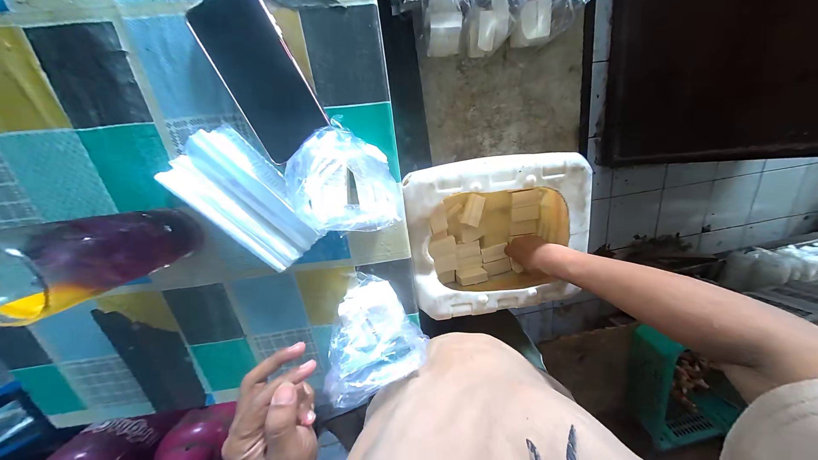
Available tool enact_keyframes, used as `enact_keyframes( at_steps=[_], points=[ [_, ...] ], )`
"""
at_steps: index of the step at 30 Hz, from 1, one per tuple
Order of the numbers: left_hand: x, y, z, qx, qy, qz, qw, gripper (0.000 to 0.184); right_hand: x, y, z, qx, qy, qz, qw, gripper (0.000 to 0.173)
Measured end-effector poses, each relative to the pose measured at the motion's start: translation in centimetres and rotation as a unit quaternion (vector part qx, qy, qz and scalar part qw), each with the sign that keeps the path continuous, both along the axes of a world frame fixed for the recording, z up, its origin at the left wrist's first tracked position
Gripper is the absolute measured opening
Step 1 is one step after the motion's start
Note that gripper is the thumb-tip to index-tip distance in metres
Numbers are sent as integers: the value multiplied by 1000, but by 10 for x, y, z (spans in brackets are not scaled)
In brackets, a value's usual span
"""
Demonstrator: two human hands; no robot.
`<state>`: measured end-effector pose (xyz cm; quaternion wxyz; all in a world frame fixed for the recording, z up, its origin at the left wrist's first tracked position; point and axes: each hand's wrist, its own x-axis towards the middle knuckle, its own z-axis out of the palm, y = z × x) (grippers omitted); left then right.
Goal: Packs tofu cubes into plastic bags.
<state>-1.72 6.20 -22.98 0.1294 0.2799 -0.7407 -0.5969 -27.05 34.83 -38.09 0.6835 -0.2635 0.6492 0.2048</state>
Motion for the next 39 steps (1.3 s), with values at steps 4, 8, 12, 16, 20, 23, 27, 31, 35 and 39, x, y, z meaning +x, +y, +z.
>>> enact_keyframes(
  at_steps=[4, 8, 12, 16, 20, 23, 27, 31, 35, 39],
  points=[
    [-5, 0, -1, 5, -10, -2, 1000, 32, -13, -12, 9, -23, 21, -60, 998, 54],
    [-7, -4, -6, 11, -20, 5, 1000, 33, -30, -24, 3, -96, 13, -112, 989, 47],
    [-13, -1, -9, 20, -28, 5, 999, 32, -31, -36, -4, -122, 4, -87, 989, 41],
    [-13, 4, -9, 12, -24, 10, 1000, 32, 5, -34, 7, -311, 29, -32, 950, 24],
    [-15, 8, -10, 4, -18, 16, 1000, 31, 24, -31, 0, -368, -142, 29, 918, 43],
    [-14, 11, -7, -7, -23, 12, 1000, 32, 29, -34, -9, -334, -162, 78, 925, 44],
    [-5, 10, -7, -3, -16, 28, 999, 32, 28, -27, -14, -305, -152, 68, 938, 40],
    [3, 9, -5, 10, -10, 46, 999, 31, 27, -17, -13, -314, -116, 17, 942, 34],
    [6, 10, -5, 11, -7, 49, 999, 32, 28, -23, -16, -286, -49, -51, 956, 32],
    [11, 9, -5, 9, -3, 48, 999, 32, 23, -23, -14, -229, -2, -206, 952, 34]
  ],
)
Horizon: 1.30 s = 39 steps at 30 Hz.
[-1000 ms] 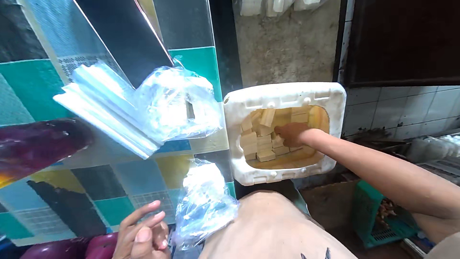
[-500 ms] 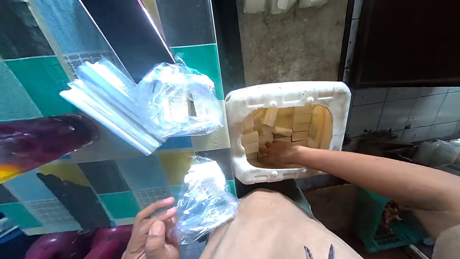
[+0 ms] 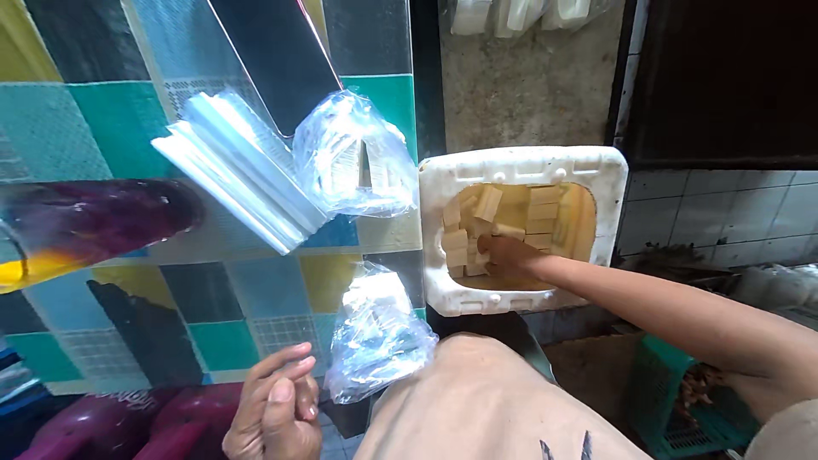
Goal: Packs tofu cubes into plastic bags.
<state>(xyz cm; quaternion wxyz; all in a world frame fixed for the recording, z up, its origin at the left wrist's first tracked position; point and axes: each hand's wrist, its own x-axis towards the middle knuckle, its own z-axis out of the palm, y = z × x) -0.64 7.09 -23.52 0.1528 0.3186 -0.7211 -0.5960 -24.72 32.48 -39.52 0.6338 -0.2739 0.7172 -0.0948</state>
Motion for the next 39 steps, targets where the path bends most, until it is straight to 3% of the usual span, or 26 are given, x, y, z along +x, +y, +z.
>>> enact_keyframes(
  at_steps=[4, 7, 9, 11, 13, 15, 18, 21, 24, 28, 31, 34, 39],
  points=[
    [5, -2, 0, -3, 4, 3, 1000, 33, -14, 17, 3, -21, -60, -231, 971, 32],
    [5, -2, 1, -7, 12, 3, 1000, 32, -28, 13, 32, -1, -152, -420, 895, 18],
    [4, -2, 1, -7, 22, 4, 1000, 32, -38, 10, 34, 10, -194, -491, 849, 24],
    [3, -2, 2, -3, 25, 3, 1000, 31, -45, 6, 29, 6, -181, -514, 838, 23],
    [5, -3, 4, -1, 29, -3, 1000, 31, -49, 2, 23, 14, -80, -451, 889, 24],
    [7, -4, 5, -1, 33, -5, 999, 31, -52, 3, 8, 51, 55, -329, 941, 38],
    [11, -6, 7, -5, 35, -8, 999, 31, -45, 0, -7, 134, 145, -191, 962, 46],
    [13, -8, 10, -7, 33, -13, 999, 30, -37, 0, -10, 132, 147, -137, 971, 44],
    [16, -10, 10, -9, 40, -10, 999, 30, -36, 9, -9, 95, 86, -76, 989, 41],
    [16, -11, 9, -10, 45, -15, 999, 31, -53, 12, 2, 112, 102, -104, 983, 49],
    [14, -11, 10, -9, 46, -25, 999, 31, -63, 10, -5, 100, 122, -54, 986, 49],
    [15, -12, 12, -11, 44, -28, 999, 30, -61, 11, -13, 41, 64, 3, 997, 47],
    [17, -13, 12, -6, 44, -29, 999, 30, -48, 12, -13, 40, 78, 7, 996, 53]
  ],
)
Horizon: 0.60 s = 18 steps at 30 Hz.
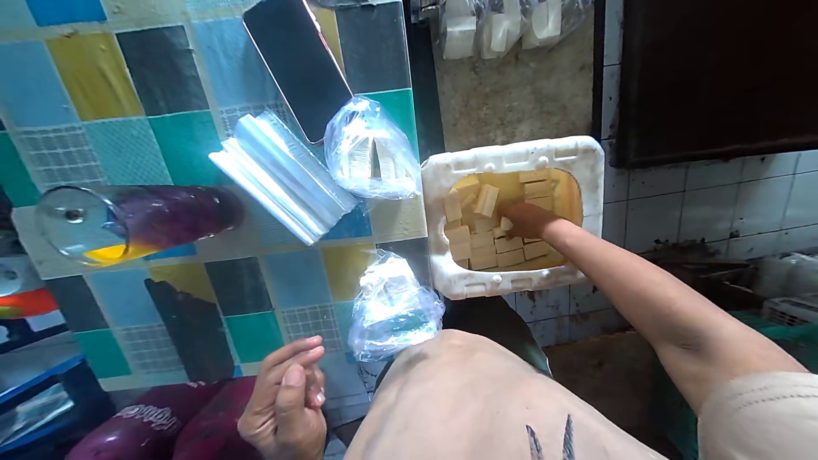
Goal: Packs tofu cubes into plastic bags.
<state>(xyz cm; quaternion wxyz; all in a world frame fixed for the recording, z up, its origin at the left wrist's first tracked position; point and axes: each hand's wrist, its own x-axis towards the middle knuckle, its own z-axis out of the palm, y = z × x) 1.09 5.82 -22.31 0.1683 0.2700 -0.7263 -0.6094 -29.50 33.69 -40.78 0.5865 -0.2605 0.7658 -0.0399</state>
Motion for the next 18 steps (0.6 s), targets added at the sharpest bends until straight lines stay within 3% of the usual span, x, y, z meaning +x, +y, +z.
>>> enact_keyframes(
  at_steps=[5, 11, 15, 18],
  points=[
    [-1, 1, 2, -8, 5, -8, 1000, 31, -6, 3, -8, -43, 37, -24, 998, 47],
    [-8, 6, 6, -70, -12, -40, 997, 25, 1, -1, -1, -13, 57, 22, 998, 58],
    [-19, 19, 13, -127, -68, -92, 985, 23, 2, 6, 4, 3, 76, -56, 995, 53],
    [-27, 29, 12, -164, -176, -121, 963, 33, -2, 4, 36, -1, 56, -151, 987, 54]
  ],
)
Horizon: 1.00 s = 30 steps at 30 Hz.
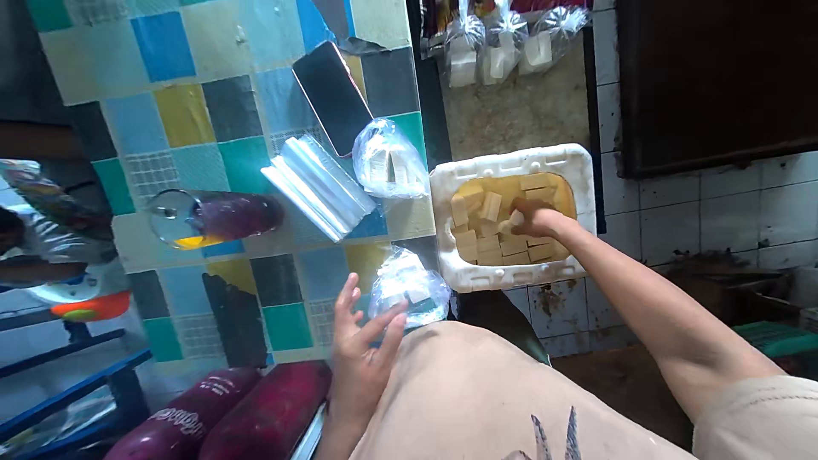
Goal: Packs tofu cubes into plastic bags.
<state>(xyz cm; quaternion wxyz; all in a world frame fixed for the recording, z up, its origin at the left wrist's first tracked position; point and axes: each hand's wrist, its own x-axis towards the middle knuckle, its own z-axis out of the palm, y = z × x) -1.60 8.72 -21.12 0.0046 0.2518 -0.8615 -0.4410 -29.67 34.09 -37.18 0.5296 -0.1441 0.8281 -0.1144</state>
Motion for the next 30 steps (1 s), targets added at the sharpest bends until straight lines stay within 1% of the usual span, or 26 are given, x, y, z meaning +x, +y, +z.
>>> enact_keyframes(
  at_steps=[2, 3, 4, 6, 8, 9, 11, 14, 17, 18, 20, 22, 24, 25, 27, 30],
  points=[
    [-6, 2, -3, -27, -62, -9, 998, 33, 2, 0, 23, -51, -38, -109, 992, 50],
    [-8, 2, -5, -41, -79, -12, 996, 31, 6, 1, 31, -90, -60, -174, 979, 47],
    [-11, 1, -5, -54, -86, -17, 995, 28, 9, 0, 39, -131, -95, -234, 959, 43],
    [-15, -2, -4, -73, -102, -32, 992, 23, 17, -5, 59, -196, -170, -333, 907, 33],
    [-19, -6, -2, -68, -131, -45, 988, 25, 24, -12, 77, -243, -218, -399, 857, 22],
    [-21, -8, 0, -56, -146, -48, 987, 27, 27, -17, 86, -263, -230, -417, 839, 21],
    [-24, -13, 1, -20, -139, -53, 989, 30, 38, -28, 108, -296, -237, -427, 821, 24],
    [-27, -19, 2, 15, -99, -94, 991, 35, 62, -50, 141, -367, -259, -400, 799, 33],
    [-28, -25, 0, 59, -54, -124, 989, 33, 92, -81, 164, -422, -272, -383, 775, 28],
    [-28, -27, 1, 70, -53, -127, 988, 30, 103, -90, 169, -433, -269, -372, 776, 28],
    [-30, -28, 7, 79, -74, -131, 985, 28, 123, -104, 173, -446, -235, -339, 794, 27],
    [-31, -30, 12, 91, -82, -144, 982, 36, 139, -111, 169, -449, -142, -275, 838, 26],
    [-31, -32, 15, 102, -78, -159, 979, 48, 151, -111, 155, -435, 8, -188, 880, 30],
    [-32, -34, 15, 108, -71, -161, 978, 50, 154, -111, 148, -428, 81, -145, 888, 31],
    [-36, -39, 11, 124, -53, -163, 977, 52, 158, -113, 142, -416, 180, -71, 888, 31],
    [-46, -39, 21, 129, -70, -184, 972, 57, 164, -123, 148, -396, 243, 6, 885, 29]
  ],
)
